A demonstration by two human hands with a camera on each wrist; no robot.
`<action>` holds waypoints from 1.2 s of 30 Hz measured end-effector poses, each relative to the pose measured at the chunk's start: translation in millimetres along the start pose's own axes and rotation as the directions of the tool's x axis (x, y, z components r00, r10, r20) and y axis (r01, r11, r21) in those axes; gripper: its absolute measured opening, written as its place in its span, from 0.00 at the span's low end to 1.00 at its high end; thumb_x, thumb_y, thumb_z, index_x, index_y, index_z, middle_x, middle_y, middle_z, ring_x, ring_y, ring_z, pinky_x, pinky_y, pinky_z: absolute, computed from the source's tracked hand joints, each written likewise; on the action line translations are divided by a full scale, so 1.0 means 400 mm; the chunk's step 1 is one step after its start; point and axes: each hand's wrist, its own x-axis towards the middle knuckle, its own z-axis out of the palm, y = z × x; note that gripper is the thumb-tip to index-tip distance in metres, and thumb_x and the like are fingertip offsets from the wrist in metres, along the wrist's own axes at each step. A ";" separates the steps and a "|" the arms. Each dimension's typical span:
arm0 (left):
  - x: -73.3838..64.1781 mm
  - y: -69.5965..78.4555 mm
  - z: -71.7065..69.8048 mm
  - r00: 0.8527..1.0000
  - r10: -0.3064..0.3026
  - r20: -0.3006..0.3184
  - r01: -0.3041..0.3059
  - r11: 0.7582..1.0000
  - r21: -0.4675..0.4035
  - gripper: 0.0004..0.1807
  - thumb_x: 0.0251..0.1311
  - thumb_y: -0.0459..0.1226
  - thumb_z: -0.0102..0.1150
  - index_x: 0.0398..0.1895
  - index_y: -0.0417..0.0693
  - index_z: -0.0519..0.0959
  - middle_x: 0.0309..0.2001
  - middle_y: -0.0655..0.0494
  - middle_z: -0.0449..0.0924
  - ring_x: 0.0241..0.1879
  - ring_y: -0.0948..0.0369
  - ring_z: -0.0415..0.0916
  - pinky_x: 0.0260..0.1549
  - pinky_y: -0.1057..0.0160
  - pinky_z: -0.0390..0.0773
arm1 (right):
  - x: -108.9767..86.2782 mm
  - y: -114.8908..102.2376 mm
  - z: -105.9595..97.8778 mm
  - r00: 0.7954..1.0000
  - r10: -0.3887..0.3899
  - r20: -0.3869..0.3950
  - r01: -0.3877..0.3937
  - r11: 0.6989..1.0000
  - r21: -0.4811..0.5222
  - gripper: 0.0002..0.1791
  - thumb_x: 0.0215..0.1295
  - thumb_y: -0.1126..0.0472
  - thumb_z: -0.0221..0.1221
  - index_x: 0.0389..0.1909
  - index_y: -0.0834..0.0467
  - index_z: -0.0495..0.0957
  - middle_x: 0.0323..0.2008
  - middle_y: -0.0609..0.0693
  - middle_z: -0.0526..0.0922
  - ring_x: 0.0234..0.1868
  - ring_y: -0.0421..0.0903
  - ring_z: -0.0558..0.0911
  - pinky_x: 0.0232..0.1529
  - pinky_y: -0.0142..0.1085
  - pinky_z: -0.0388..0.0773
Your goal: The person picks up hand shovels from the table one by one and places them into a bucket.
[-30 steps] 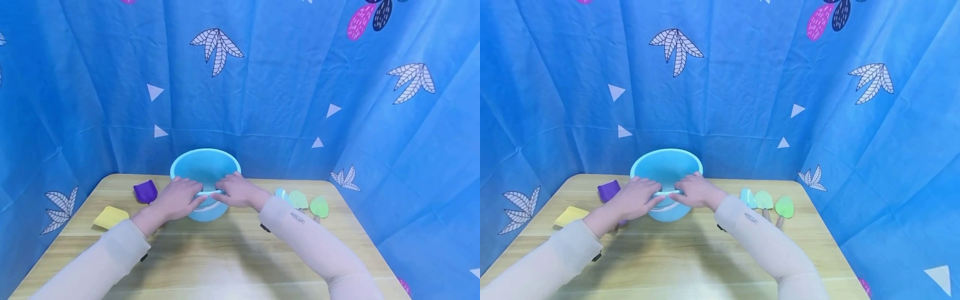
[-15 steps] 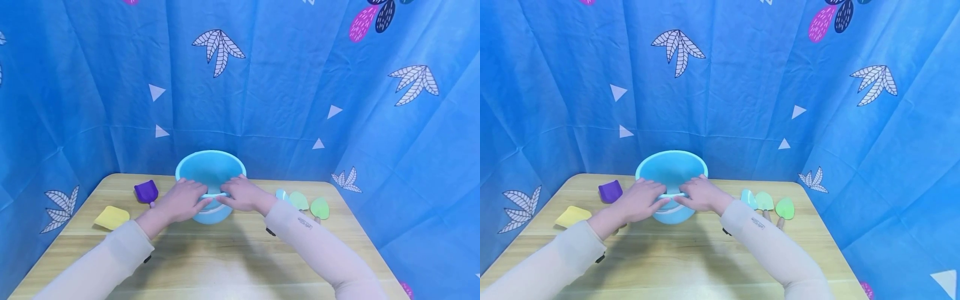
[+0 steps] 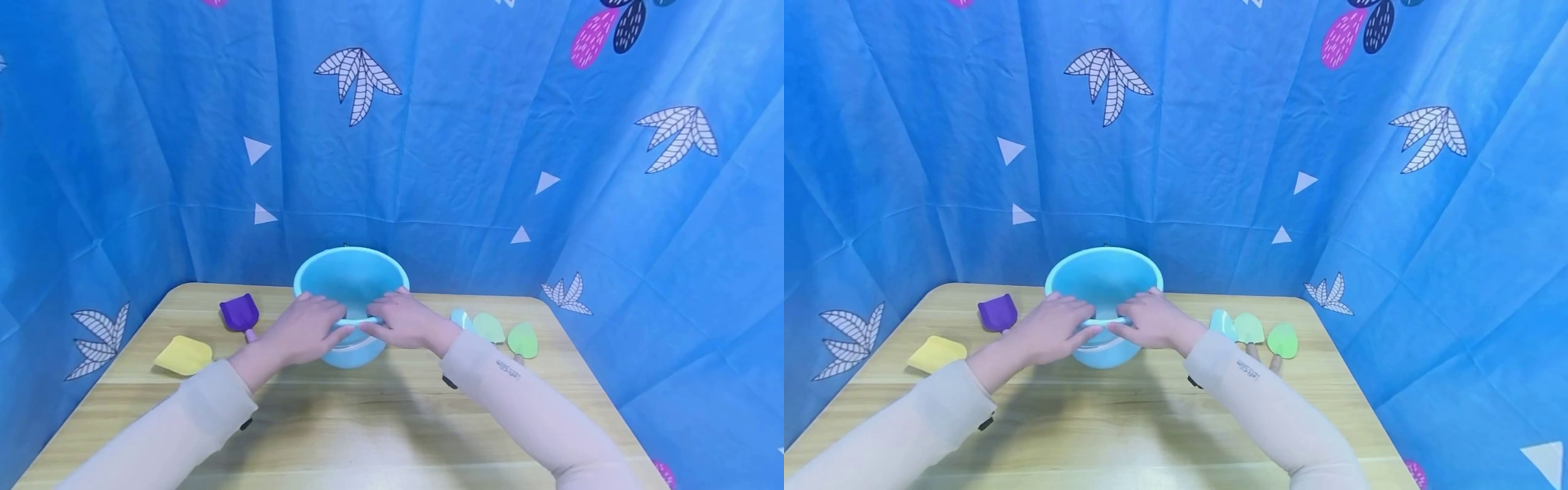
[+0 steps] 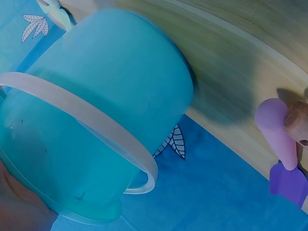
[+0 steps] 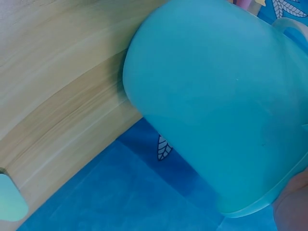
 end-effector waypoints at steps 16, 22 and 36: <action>0.012 0.017 0.007 1.000 0.014 0.000 -0.014 1.000 -0.014 0.15 0.72 0.55 0.49 0.36 0.57 0.75 0.28 0.67 0.72 0.33 0.62 0.69 0.40 0.56 0.66 | -0.025 0.010 -0.002 1.000 -0.004 -0.020 0.004 1.000 -0.022 0.22 0.76 0.38 0.43 0.27 0.48 0.69 0.22 0.42 0.67 0.31 0.42 0.68 0.43 0.40 0.61; 0.017 0.021 0.012 1.000 0.012 0.000 -0.012 1.000 -0.015 0.15 0.71 0.55 0.50 0.36 0.57 0.75 0.28 0.67 0.71 0.33 0.62 0.68 0.40 0.56 0.66 | -0.035 0.011 -0.004 1.000 -0.010 -0.021 0.009 1.000 -0.007 0.22 0.76 0.39 0.43 0.27 0.48 0.69 0.22 0.41 0.67 0.31 0.41 0.68 0.43 0.40 0.62; 0.021 0.035 0.024 1.000 0.023 -0.013 -0.023 1.000 -0.007 0.15 0.71 0.56 0.50 0.36 0.58 0.75 0.28 0.68 0.71 0.32 0.64 0.67 0.40 0.58 0.65 | -0.058 0.013 -0.004 1.000 0.013 -0.007 -0.013 1.000 0.004 0.21 0.76 0.38 0.42 0.30 0.47 0.71 0.26 0.39 0.71 0.34 0.41 0.69 0.47 0.41 0.63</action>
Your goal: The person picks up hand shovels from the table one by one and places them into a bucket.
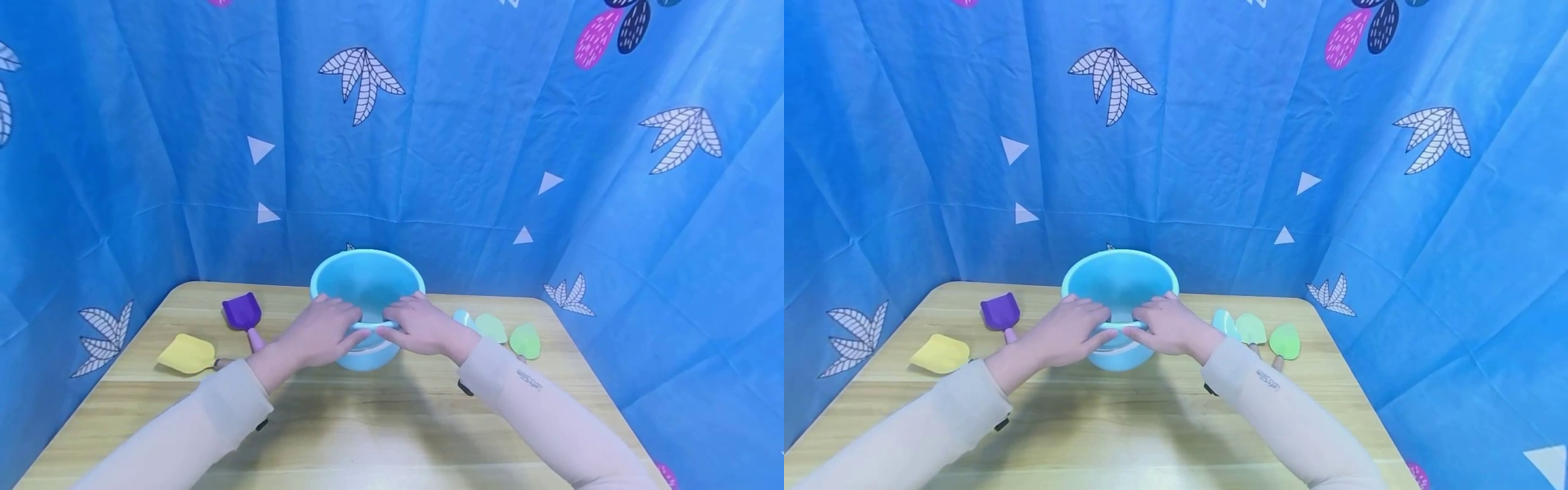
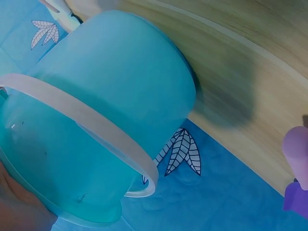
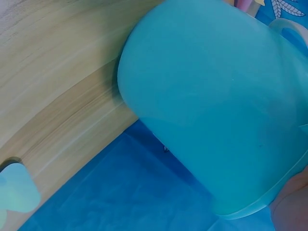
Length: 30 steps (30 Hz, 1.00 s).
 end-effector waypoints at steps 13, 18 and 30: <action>0.011 0.015 0.007 1.000 0.013 -0.005 -0.013 1.000 -0.016 0.16 0.71 0.57 0.49 0.34 0.58 0.74 0.26 0.68 0.68 0.31 0.64 0.66 0.39 0.58 0.63 | -0.025 0.008 0.001 1.000 0.015 -0.012 -0.015 1.000 -0.007 0.22 0.76 0.38 0.42 0.29 0.47 0.70 0.25 0.40 0.70 0.34 0.41 0.69 0.47 0.41 0.62; 0.015 0.023 0.009 1.000 0.029 -0.009 -0.029 0.999 -0.016 0.17 0.72 0.58 0.47 0.34 0.58 0.73 0.25 0.68 0.68 0.31 0.63 0.65 0.38 0.58 0.63 | -0.038 0.007 -0.005 1.000 0.020 -0.003 -0.020 1.000 -0.001 0.22 0.76 0.37 0.42 0.29 0.47 0.69 0.25 0.40 0.69 0.33 0.41 0.69 0.46 0.40 0.62; 0.017 0.038 0.011 0.999 0.037 -0.005 -0.037 0.999 -0.022 0.15 0.71 0.55 0.51 0.36 0.57 0.75 0.26 0.68 0.69 0.31 0.64 0.66 0.39 0.58 0.64 | -0.059 0.006 -0.004 1.000 0.017 -0.014 -0.017 1.000 0.022 0.22 0.76 0.37 0.42 0.29 0.47 0.70 0.25 0.38 0.70 0.34 0.41 0.70 0.47 0.41 0.63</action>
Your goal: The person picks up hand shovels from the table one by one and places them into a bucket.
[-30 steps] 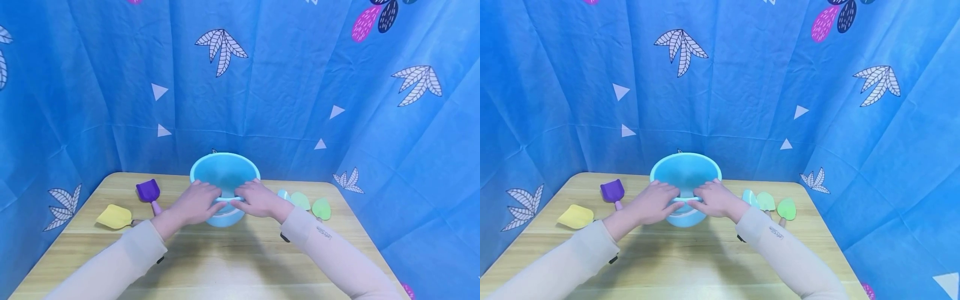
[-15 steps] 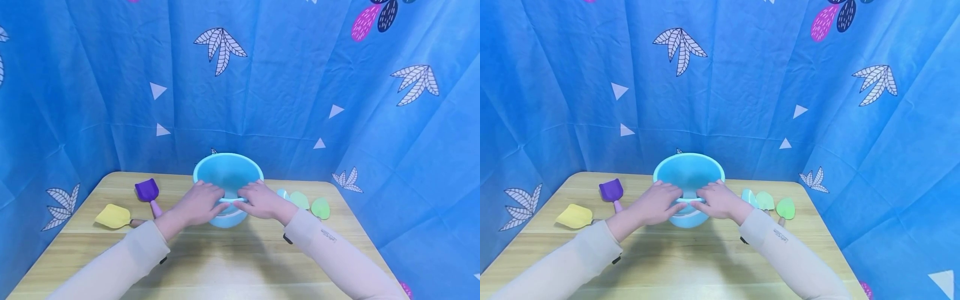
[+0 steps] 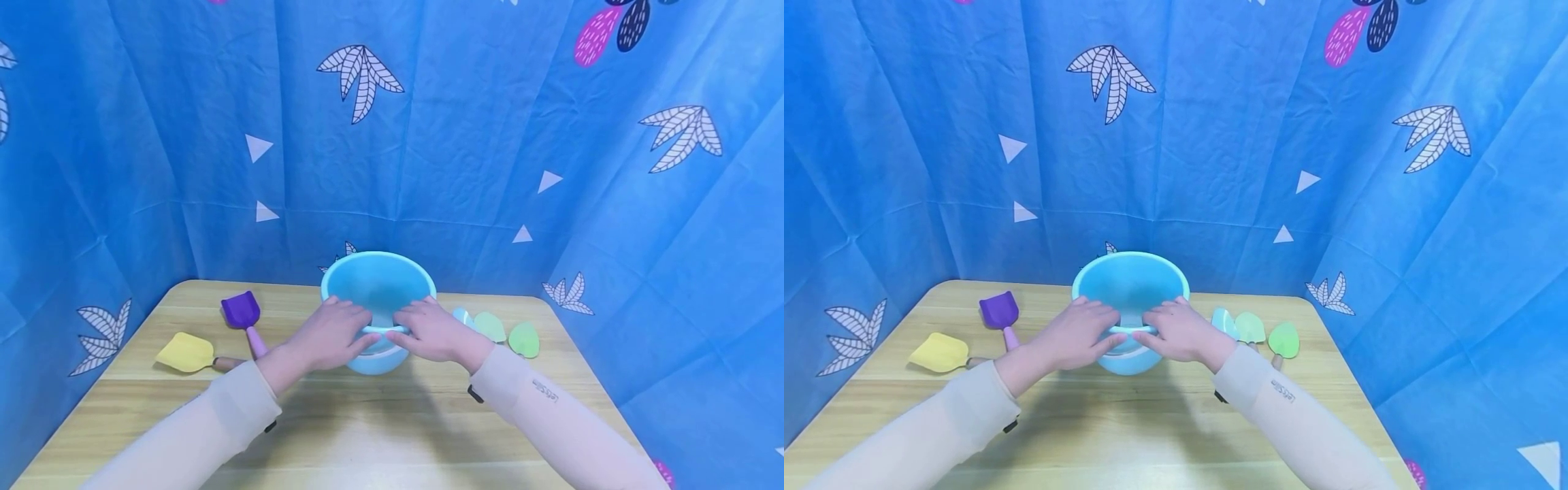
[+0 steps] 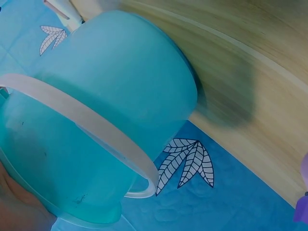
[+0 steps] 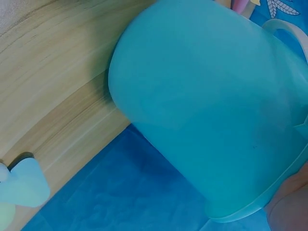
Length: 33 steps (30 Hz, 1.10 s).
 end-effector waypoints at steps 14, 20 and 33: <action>-0.007 0.012 -0.007 1.000 0.018 0.011 -0.018 1.000 0.008 0.18 0.72 0.58 0.47 0.35 0.57 0.74 0.27 0.68 0.70 0.31 0.64 0.66 0.39 0.59 0.63 | -0.020 -0.023 -0.017 0.999 0.030 0.021 -0.030 0.999 0.014 0.21 0.76 0.38 0.43 0.29 0.47 0.70 0.24 0.38 0.70 0.33 0.40 0.69 0.45 0.40 0.63; -0.012 0.019 -0.008 1.000 0.009 0.018 -0.009 1.000 0.000 0.16 0.71 0.57 0.49 0.35 0.59 0.74 0.27 0.69 0.68 0.32 0.65 0.66 0.40 0.59 0.64 | -0.026 -0.028 -0.014 1.000 0.019 0.015 -0.019 1.000 0.007 0.22 0.77 0.38 0.42 0.31 0.48 0.72 0.25 0.38 0.70 0.34 0.40 0.70 0.46 0.40 0.63; -0.033 0.028 -0.010 0.999 0.032 -0.004 -0.032 0.999 0.007 0.17 0.72 0.58 0.47 0.33 0.59 0.72 0.27 0.70 0.67 0.31 0.65 0.65 0.39 0.59 0.63 | -0.038 -0.043 -0.009 1.000 0.003 0.023 -0.003 1.000 -0.001 0.22 0.77 0.37 0.42 0.32 0.47 0.72 0.26 0.37 0.70 0.35 0.39 0.70 0.47 0.40 0.64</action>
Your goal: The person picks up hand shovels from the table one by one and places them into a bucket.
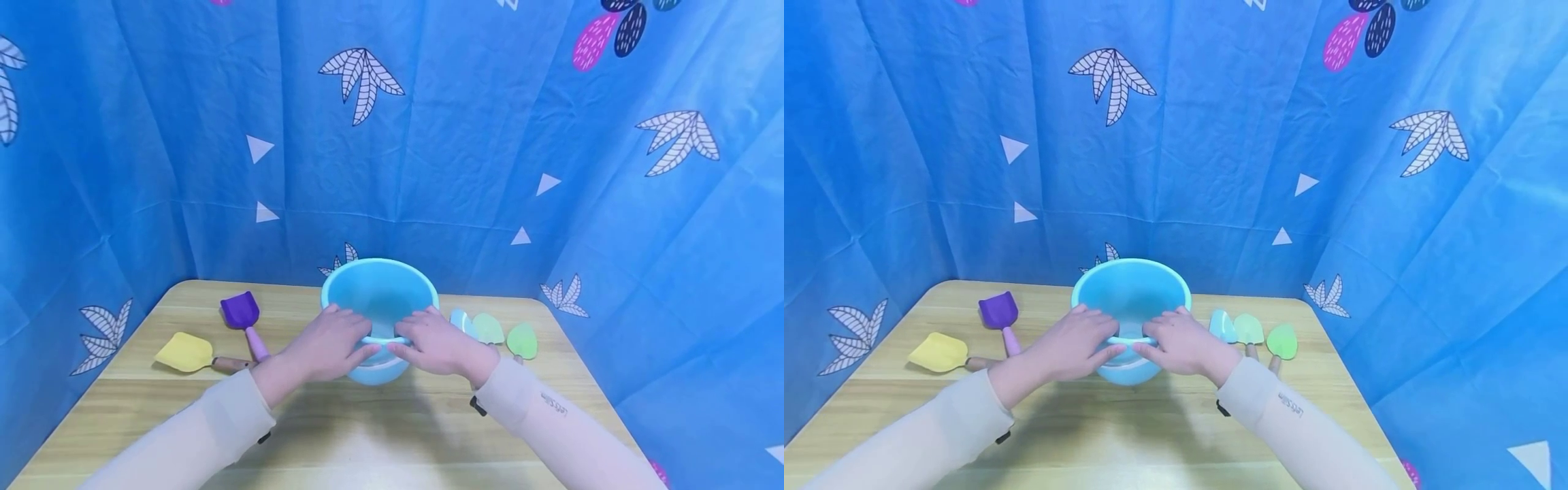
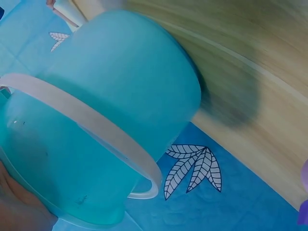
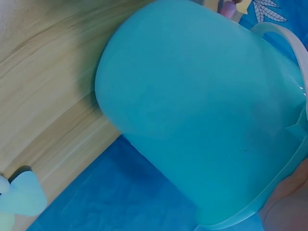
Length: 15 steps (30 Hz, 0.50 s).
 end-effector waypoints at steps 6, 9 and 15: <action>-0.006 0.011 -0.002 1.000 0.003 0.008 -0.003 1.000 -0.007 0.17 0.72 0.58 0.47 0.33 0.59 0.72 0.26 0.70 0.67 0.31 0.65 0.64 0.39 0.60 0.63 | -0.011 -0.009 -0.002 1.000 0.005 0.004 -0.005 1.000 0.002 0.23 0.76 0.35 0.39 0.31 0.46 0.71 0.24 0.37 0.69 0.34 0.39 0.69 0.46 0.40 0.64; -0.007 0.014 -0.003 1.000 0.007 0.000 -0.007 1.000 -0.004 0.17 0.72 0.58 0.47 0.33 0.59 0.72 0.26 0.69 0.66 0.30 0.65 0.64 0.39 0.60 0.63 | -0.014 -0.013 -0.006 1.000 0.008 0.005 -0.008 1.000 0.002 0.24 0.76 0.35 0.39 0.31 0.46 0.71 0.25 0.37 0.70 0.34 0.39 0.70 0.46 0.39 0.64; -0.009 0.014 0.000 1.000 0.016 -0.012 -0.016 1.000 0.017 0.18 0.71 0.58 0.47 0.33 0.58 0.73 0.26 0.69 0.66 0.30 0.65 0.64 0.38 0.60 0.63 | -0.016 -0.016 -0.008 1.000 0.004 0.000 -0.004 1.000 -0.001 0.25 0.76 0.34 0.37 0.31 0.46 0.71 0.25 0.36 0.70 0.34 0.39 0.70 0.46 0.40 0.64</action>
